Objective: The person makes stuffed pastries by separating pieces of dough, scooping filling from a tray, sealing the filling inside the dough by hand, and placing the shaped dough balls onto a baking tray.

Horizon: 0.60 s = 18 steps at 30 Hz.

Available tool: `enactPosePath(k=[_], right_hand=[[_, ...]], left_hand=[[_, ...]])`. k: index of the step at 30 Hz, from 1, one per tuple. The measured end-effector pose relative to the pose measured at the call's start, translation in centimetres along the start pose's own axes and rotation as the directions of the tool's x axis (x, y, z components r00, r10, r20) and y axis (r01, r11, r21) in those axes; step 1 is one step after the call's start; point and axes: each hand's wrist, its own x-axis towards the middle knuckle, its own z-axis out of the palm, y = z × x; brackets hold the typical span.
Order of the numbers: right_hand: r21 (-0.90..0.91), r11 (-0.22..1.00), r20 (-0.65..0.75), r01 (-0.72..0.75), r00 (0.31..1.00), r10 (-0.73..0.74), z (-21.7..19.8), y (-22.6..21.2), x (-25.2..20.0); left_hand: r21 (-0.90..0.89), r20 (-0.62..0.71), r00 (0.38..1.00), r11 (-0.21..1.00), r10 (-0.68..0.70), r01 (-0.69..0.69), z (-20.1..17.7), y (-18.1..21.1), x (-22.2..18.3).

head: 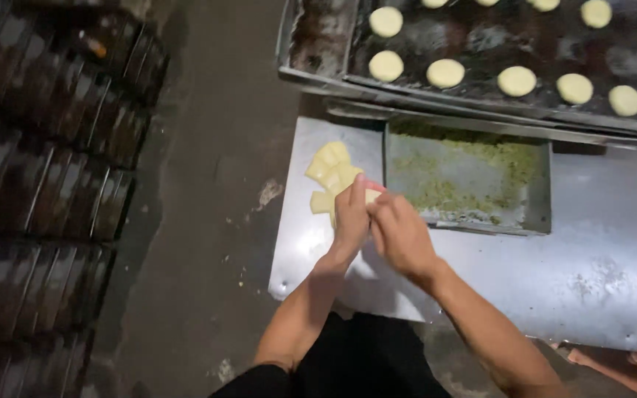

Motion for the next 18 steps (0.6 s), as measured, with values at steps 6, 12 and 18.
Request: enactPosePath(k=[6, 12, 18], right_hand=[[0.301, 0.72, 0.31, -0.625, 0.778, 0.546, 4.4, 0.7, -10.3], [-0.04, 0.933, 0.296, -0.356, 0.888, 0.352, 7.6, 1.6, -18.0], [0.171, 0.944, 0.32, -0.283, 0.922, 0.219, 0.7, 0.4, -10.4]], left_hand=[[-0.05, 0.279, 0.788, 0.811, -0.549, 0.583, -6.1, -7.6, -8.7], [0.365, 0.276, 0.961, 0.924, 0.009, -0.113, -19.1, -12.1, -12.2], [0.443, -0.257, 0.92, 0.81, -0.297, 0.385, -21.7, -3.5, -10.9]])
